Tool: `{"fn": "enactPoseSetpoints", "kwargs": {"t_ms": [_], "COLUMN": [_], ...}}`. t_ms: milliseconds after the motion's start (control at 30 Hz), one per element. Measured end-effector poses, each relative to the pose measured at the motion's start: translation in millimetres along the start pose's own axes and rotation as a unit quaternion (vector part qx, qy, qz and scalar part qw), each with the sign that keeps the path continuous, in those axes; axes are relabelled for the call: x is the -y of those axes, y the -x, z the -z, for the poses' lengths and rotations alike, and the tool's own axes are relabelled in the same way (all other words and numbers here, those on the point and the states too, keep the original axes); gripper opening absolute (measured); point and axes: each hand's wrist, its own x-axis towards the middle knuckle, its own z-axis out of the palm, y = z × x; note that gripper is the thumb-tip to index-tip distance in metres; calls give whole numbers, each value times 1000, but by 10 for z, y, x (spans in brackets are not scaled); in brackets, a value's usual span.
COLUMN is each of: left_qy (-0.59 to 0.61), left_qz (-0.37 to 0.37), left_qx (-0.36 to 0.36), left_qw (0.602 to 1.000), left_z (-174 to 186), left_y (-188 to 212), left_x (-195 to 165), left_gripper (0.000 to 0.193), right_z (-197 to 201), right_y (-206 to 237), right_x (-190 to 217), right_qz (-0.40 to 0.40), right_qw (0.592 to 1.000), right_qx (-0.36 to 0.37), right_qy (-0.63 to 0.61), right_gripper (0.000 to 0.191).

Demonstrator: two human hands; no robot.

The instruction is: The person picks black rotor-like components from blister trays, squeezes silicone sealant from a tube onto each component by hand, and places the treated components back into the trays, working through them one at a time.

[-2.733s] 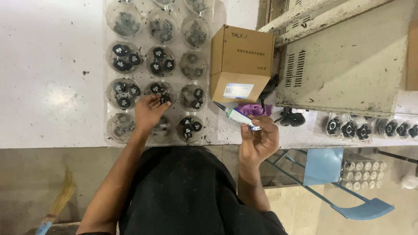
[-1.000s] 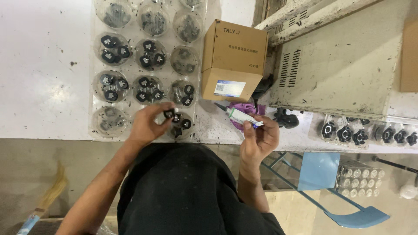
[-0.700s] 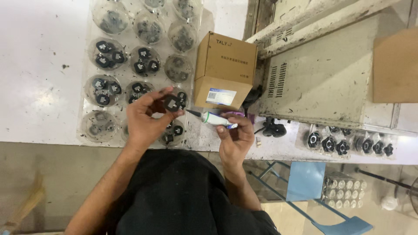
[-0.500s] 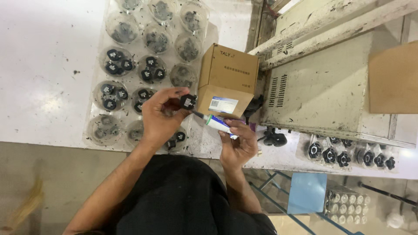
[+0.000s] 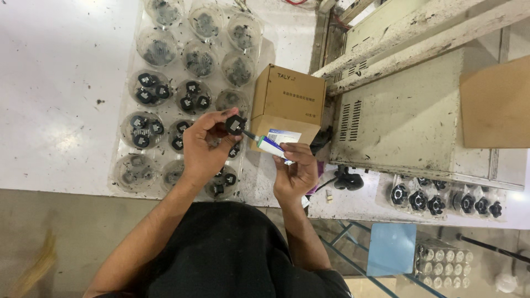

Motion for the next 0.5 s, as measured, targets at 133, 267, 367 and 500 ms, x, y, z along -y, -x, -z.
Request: {"fn": "enactPoseSetpoints", "kwargs": {"t_ms": [133,267,367,500], "left_qy": [-24,-13,8,18], "left_qz": [19,33,43,56], "left_qx": [1,9,14,10], "left_qw": [1000,999,999,998], "left_z": [31,59,75,73], "left_y": [-31,-88,-113,-127], "left_x": [-14,-25,-22,-13], "left_gripper": [43,41,41,39], "right_z": [-44,-75,-79,-97], "right_y": [-35,-84,-100,-100], "right_x": [-52,-99,-106,-103], "right_qz": [14,18,16,28], "right_qw": [1000,1000,1000,999], "right_qx": [15,21,21,13], "right_qy": [16,7,1,9], "right_gripper": [32,32,32,32]}}
